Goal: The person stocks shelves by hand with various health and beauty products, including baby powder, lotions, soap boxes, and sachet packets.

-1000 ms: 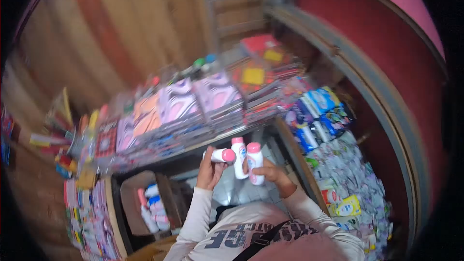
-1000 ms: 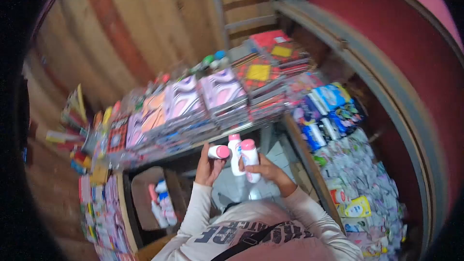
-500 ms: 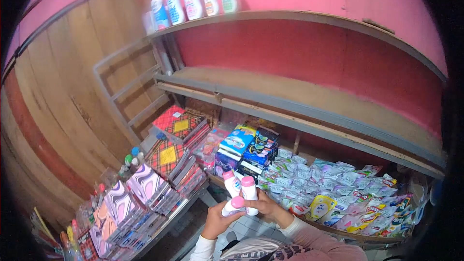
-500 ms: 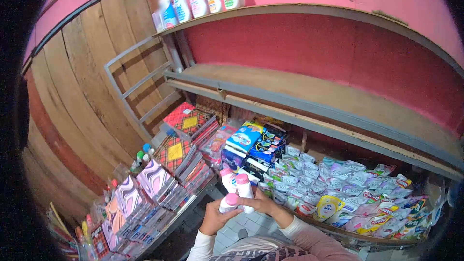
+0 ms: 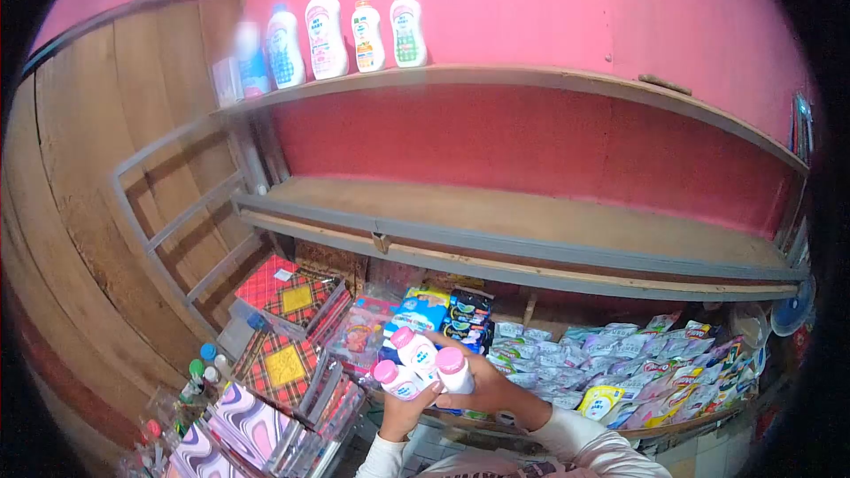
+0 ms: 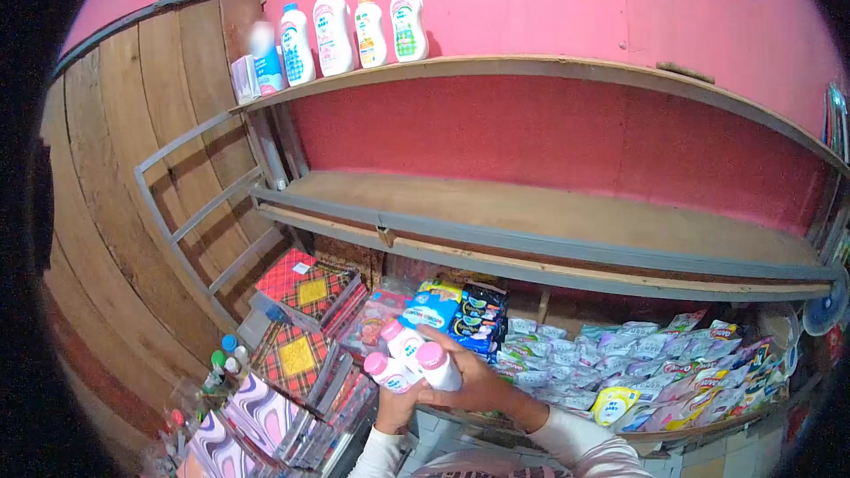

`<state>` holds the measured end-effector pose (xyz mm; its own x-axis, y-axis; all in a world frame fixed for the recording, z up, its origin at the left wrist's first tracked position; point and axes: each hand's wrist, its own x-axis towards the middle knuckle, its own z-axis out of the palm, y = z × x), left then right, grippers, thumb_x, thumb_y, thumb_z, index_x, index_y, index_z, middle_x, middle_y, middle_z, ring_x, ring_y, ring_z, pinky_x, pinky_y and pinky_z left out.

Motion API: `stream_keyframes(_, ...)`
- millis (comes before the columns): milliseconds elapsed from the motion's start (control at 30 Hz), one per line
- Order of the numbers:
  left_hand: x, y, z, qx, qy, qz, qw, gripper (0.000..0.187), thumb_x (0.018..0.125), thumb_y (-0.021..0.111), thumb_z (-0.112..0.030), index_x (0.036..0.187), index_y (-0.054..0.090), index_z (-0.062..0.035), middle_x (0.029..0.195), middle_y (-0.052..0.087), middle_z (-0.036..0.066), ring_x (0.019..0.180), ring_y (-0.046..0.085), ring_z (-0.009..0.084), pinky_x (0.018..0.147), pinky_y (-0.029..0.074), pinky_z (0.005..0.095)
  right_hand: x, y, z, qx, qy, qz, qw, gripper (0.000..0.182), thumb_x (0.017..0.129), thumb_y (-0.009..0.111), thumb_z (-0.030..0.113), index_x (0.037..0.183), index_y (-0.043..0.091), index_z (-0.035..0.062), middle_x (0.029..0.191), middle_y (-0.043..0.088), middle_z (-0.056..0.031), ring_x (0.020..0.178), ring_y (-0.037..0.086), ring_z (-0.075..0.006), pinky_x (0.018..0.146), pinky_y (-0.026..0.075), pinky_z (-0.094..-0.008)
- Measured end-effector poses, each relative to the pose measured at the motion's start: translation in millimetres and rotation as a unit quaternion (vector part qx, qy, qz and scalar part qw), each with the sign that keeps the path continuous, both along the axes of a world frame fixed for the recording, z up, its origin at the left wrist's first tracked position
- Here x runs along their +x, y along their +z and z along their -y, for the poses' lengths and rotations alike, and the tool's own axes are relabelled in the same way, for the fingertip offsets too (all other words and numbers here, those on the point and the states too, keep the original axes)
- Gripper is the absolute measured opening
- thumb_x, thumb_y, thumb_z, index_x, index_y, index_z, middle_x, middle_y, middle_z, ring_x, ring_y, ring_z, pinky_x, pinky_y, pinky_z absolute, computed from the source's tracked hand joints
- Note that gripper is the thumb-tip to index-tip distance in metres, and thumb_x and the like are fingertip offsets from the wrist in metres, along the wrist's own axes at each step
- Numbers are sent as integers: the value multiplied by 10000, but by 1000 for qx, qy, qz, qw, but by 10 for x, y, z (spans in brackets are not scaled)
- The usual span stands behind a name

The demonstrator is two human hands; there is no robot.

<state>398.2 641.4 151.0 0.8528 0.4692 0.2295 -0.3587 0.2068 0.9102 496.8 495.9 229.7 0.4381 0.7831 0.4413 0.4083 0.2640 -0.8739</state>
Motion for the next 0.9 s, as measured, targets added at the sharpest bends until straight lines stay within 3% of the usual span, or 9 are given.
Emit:
stream_keyframes(67, 50, -20, -247, -7, -28, -10, 1000, 462, 806, 782, -56, 1215, 579, 18, 1127, 666, 91, 1012, 649, 179, 868, 526, 324, 157, 89, -132, 42, -76, 54, 995, 804, 757, 868, 235, 1406, 454, 3, 1353, 560, -118, 1226, 522, -170, 1043, 409, -336)
stream_keyframes(133, 91, -71, -442, -4, -39, -8, 999, 456, 813, 772, -40, 1221, 577, 20, 1133, 671, 98, 1013, 657, 188, 878, 525, 323, 262, 434, -132, 52, -170, -8, 984, 490, 758, 871, 206, 1119, 596, 21, 907, 677, -23, 887, 625, -120, 808, 515, -313)
stream_keyframes(167, 111, -68, -517, -16, -44, -12, 999, 457, 814, 768, -33, 1225, 574, 20, 1133, 671, 98, 1013, 657, 188, 877, 526, 324, 353, 627, -131, 74, -196, -35, 977, 467, 760, 871, 193, 1089, 578, 37, 891, 626, 4, 827, 589, -104, 758, 500, -304)
stream_keyframes(300, 213, -33, -783, -62, -69, -3, 996, 458, 822, 744, 5, 1236, 548, 22, 1122, 667, 99, 1004, 660, 195, 871, 533, 328, 583, 1577, -180, 124, -263, 20, 957, 466, 910, 727, 284, 1229, 467, 66, 814, 537, 24, 606, 514, -56, 502, 427, -238)
stream_keyframes(500, 485, -251, -1069, -36, -84, 5, 996, 546, 828, 670, 77, 1314, 429, 14, 1135, 628, 149, 1002, 676, 304, 762, 632, 474, 1089, 2659, -319, 189, -312, 102, 925, 435, 970, 586, 416, 1098, 492, 11, 947, 542, -41, 876, 526, -94, 740, 463, -273)
stream_keyframes(633, 444, 146, -969, -95, -114, 7, 989, 539, 813, 729, 29, 1286, 471, 12, 1128, 634, 116, 997, 667, 234, 820, 586, 360, 1397, 3199, -430, 177, -366, 170, 898, 530, 922, 659, 393, 1166, 499, -50, 922, 598, -88, 831, 588, -148, 733, 504, -304)
stream_keyframes(667, 426, 113, -1058, 93, -92, -114, 985, 518, 869, 698, -176, 1317, 518, 13, 1203, 612, 106, 1063, 602, 229, 900, 506, 370, 1488, 3316, -451, 170, -374, 178, 894, 562, 903, 684, 397, 1177, 504, -60, 924, 616, -104, 830, 606, -163, 736, 515, -315)
stream_keyframes(767, 471, 248, -1007, 92, -93, -93, 987, 373, 890, 692, -77, 1234, 589, 21, 1180, 622, 71, 1047, 593, 171, 881, 499, 326, 1834, 3587, -507, 98, -445, 284, 844, 627, 815, 780, 397, 1157, 541, -71, 945, 659, -149, 828, 653, -208, 721, 539, -349)
stream_keyframes(900, 526, 431, -879, 76, -95, -96, 988, 407, 879, 711, -84, 1251, 576, 13, 1191, 619, 70, 1052, 599, 181, 886, 502, 337, 2216, 3742, -726, 124, -466, 268, 834, 605, 741, 850, 356, 1099, 582, -52, 977, 677, -163, 854, 673, -224, 713, 545, -368)
